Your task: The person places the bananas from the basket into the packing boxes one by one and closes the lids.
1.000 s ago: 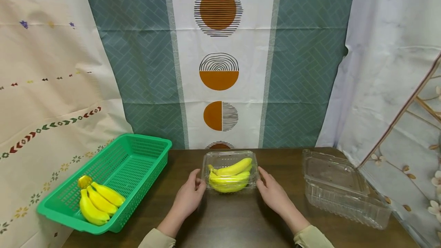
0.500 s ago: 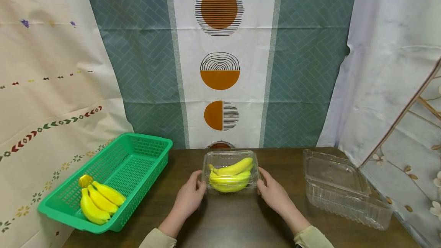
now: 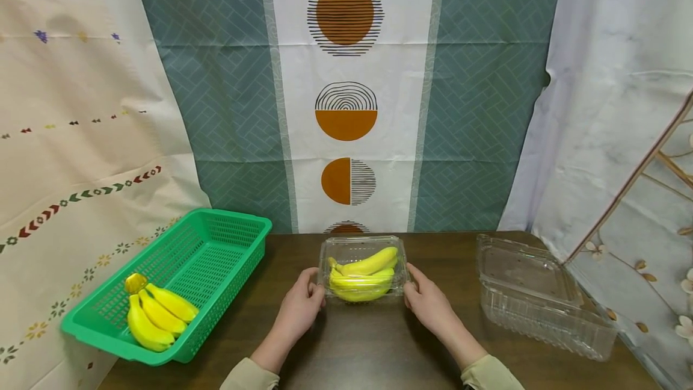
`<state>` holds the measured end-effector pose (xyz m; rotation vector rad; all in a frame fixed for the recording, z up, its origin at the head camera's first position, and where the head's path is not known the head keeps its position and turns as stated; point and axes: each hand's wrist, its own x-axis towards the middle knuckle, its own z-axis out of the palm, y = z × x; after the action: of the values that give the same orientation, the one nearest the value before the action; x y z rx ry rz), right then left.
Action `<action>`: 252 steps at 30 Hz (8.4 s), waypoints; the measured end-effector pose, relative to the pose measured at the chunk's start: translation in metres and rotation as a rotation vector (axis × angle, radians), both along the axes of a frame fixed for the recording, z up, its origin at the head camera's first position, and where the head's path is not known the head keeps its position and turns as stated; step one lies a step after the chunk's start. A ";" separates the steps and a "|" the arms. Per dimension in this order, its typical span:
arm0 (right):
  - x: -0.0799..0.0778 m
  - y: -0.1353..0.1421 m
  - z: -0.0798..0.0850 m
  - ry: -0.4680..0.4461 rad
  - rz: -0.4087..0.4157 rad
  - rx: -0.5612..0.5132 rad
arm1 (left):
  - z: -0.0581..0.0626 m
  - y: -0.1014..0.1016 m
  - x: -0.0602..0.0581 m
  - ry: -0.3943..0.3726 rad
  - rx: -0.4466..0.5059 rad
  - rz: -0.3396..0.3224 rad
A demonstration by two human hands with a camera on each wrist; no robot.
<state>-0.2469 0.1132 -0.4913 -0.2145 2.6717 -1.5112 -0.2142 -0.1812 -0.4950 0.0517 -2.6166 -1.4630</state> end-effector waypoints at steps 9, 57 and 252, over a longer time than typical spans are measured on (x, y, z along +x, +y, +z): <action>0.001 0.001 0.001 0.003 0.010 -0.031 | -0.003 -0.001 -0.002 0.005 0.006 0.009; 0.003 0.001 0.002 0.023 -0.018 -0.013 | 0.001 0.001 0.001 0.045 0.043 0.003; 0.019 -0.040 0.003 0.554 0.218 0.456 | -0.002 0.005 0.008 0.457 -0.810 -0.128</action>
<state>-0.2276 0.0732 -0.4887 -0.9758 3.1672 -0.8314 -0.2059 -0.1767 -0.4965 -0.4769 -2.6149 -0.2815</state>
